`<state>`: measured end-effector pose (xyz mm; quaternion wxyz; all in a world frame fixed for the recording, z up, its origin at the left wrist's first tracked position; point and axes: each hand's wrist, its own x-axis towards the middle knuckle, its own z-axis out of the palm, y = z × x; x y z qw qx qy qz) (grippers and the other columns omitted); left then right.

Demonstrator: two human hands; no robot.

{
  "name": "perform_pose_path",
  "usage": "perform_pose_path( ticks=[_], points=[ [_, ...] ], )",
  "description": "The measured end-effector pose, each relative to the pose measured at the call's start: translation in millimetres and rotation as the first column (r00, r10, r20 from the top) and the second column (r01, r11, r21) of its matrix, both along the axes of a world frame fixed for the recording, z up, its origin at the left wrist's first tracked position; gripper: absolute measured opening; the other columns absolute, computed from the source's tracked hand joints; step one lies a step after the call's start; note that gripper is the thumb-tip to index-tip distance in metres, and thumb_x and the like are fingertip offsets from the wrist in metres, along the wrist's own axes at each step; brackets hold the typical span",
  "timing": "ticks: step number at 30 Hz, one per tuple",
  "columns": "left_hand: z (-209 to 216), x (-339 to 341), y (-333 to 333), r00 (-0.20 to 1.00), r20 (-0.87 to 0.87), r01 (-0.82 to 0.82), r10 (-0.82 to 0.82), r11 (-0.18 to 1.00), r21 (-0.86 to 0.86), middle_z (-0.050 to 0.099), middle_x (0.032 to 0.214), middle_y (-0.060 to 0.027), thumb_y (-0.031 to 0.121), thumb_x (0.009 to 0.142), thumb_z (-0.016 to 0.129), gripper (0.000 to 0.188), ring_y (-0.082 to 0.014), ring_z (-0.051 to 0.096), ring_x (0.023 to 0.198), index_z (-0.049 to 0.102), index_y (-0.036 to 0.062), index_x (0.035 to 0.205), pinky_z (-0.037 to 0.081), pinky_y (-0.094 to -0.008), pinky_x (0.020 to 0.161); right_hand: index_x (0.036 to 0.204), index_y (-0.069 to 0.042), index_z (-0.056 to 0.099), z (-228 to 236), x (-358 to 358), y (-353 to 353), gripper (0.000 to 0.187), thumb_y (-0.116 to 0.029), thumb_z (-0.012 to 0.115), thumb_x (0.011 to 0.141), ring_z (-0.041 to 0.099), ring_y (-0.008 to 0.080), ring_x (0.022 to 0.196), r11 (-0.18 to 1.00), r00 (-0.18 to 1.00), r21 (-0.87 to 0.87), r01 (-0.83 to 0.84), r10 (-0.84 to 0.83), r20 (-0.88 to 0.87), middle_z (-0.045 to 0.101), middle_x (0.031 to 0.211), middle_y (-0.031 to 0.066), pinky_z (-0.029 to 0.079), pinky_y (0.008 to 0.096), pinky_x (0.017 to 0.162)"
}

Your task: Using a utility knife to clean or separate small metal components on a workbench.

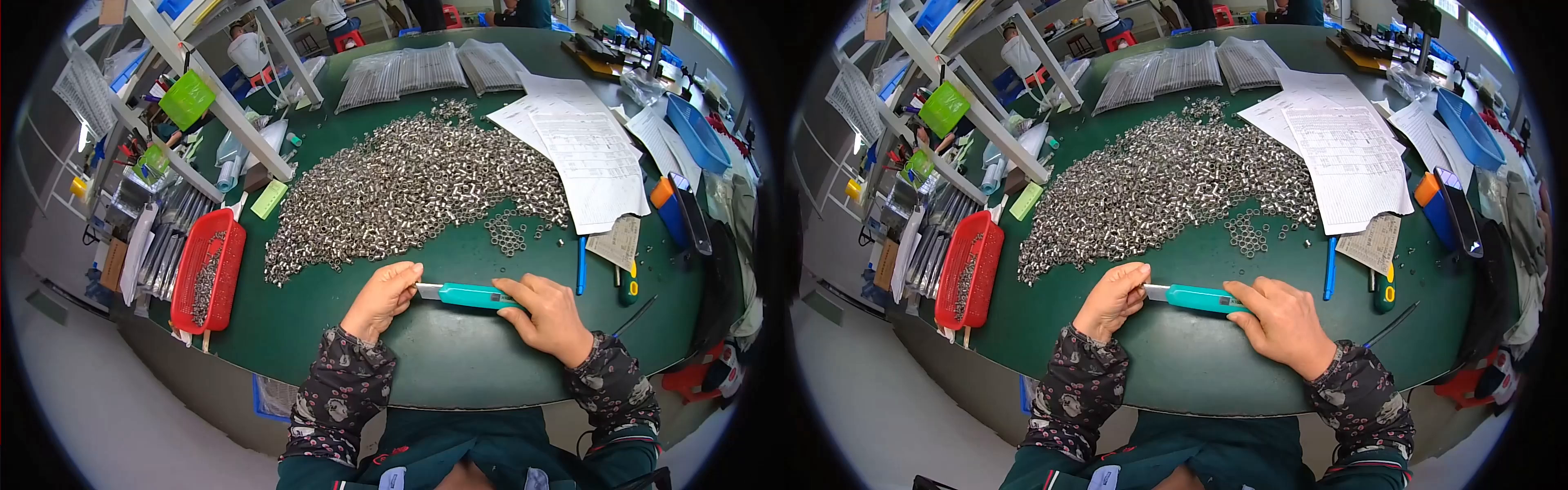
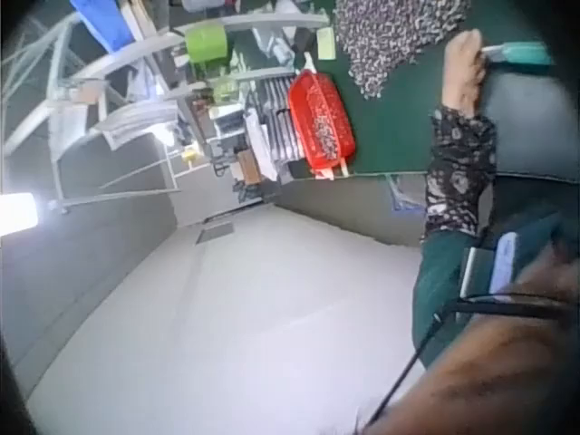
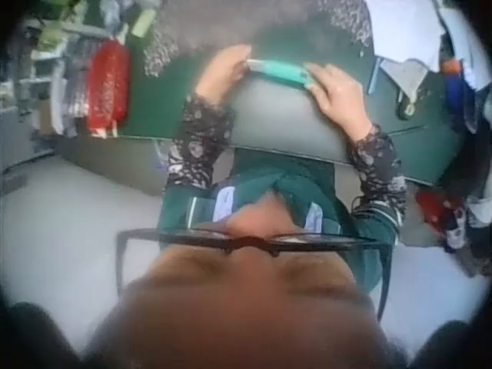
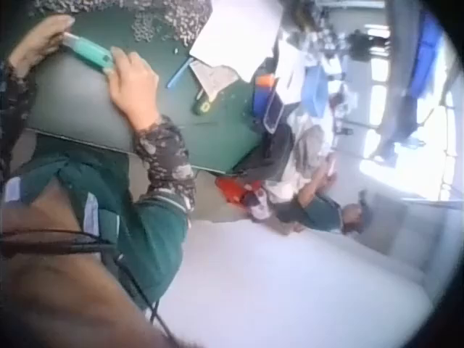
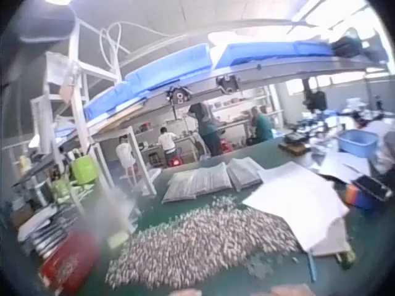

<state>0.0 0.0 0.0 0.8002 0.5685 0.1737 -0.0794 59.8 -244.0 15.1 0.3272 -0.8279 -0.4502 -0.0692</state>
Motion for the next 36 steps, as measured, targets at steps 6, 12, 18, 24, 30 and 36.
perform_pose_path(
  ticks=[6,12,18,24,30,36],
  points=[
    [5.5,-3.9,5.6,0.995,-0.064,0.079,-0.076,0.995,0.058,0.04,0.053,0.0077,0.026,0.084,0.052,0.028,0.0014,0.026,0.037,0.044,0.0123,0.061,0.017,-0.0149,0.034,0.099,-0.011,0.057,1.0,-0.3,1.8,0.032,-0.018,0.063,0.068,0.051,0.0215,0.062,1.0,0.999,-0.013,-0.024,0.025,0.043,0.047,0.067,0.0054,0.042,0.0335,0.051],
    [7.9,-2.4,4.9,0.98,-0.133,0.161,-0.149,0.983,0.084,0.04,0.053,0.0075,0.025,0.083,0.053,0.027,0.0014,0.026,0.038,0.045,0.0119,0.061,0.017,-0.0153,0.034,0.098,-0.011,0.057,9.0,5.4,0.1,0.036,-0.015,0.066,0.063,0.048,0.0198,0.058,0.999,0.983,-0.021,-0.042,0.045,0.179,0.045,0.065,0.0044,0.039,0.0324,0.049],
    [8.7,-2.5,6.0,0.977,-0.135,0.176,-0.166,0.982,0.071,0.04,0.054,0.0073,0.025,0.083,0.053,0.027,0.0013,0.026,0.038,0.046,0.0119,0.06,0.017,-0.0153,0.034,0.097,-0.009,0.058,18.0,8.4,3.1,0.038,-0.014,0.066,0.06,0.045,0.0193,0.057,0.998,0.94,-0.034,-0.05,0.059,0.336,0.044,0.064,0.0037,0.035,0.0314,0.048],
    [2.6,-3.8,5.7,0.988,-0.017,0.15,-0.151,0.987,-0.052,0.038,0.052,0.0065,0.026,0.085,0.051,0.025,0.0009,0.025,0.038,0.047,0.0105,0.066,0.017,-0.0144,0.034,0.096,-0.009,0.059,20.5,6.7,-1.2,0.04,-0.011,0.067,0.058,0.045,0.0195,0.056,0.998,0.852,-0.059,-0.023,0.05,0.521,0.046,0.064,0.0037,0.035,0.0314,0.047],
    [-4.5,-1.0,5.2,0.968,0.222,-0.061,0.118,0.966,-0.25,0.04,0.065,0.0023,0.018,0.089,0.043,0.016,-0.0005,0.029,0.044,0.05,0.0043,0.084,0.023,-0.0137,0.036,0.097,-0.007,0.057,8.3,6.6,-1.9,0.039,-0.009,0.066,0.059,0.048,0.0208,0.059,0.974,0.921,0.17,0.152,-0.202,0.334,0.049,0.068,0.0046,0.037,0.0315,0.05],
    [-6.1,2.0,9.4,0.932,0.294,-0.109,0.211,0.939,-0.327,0.046,0.074,-0.0027,0.013,0.087,0.046,0.008,-0.0032,0.031,0.048,0.049,0.0054,0.088,0.025,-0.0148,0.038,0.091,-0.007,0.058,2.8,14.0,-0.9,0.027,-0.008,0.061,0.064,0.045,0.0183,0.062,0.976,0.85,-0.016,0.219,-0.183,0.494,0.045,0.067,0.0037,0.035,0.0297,0.052]
  ],
)
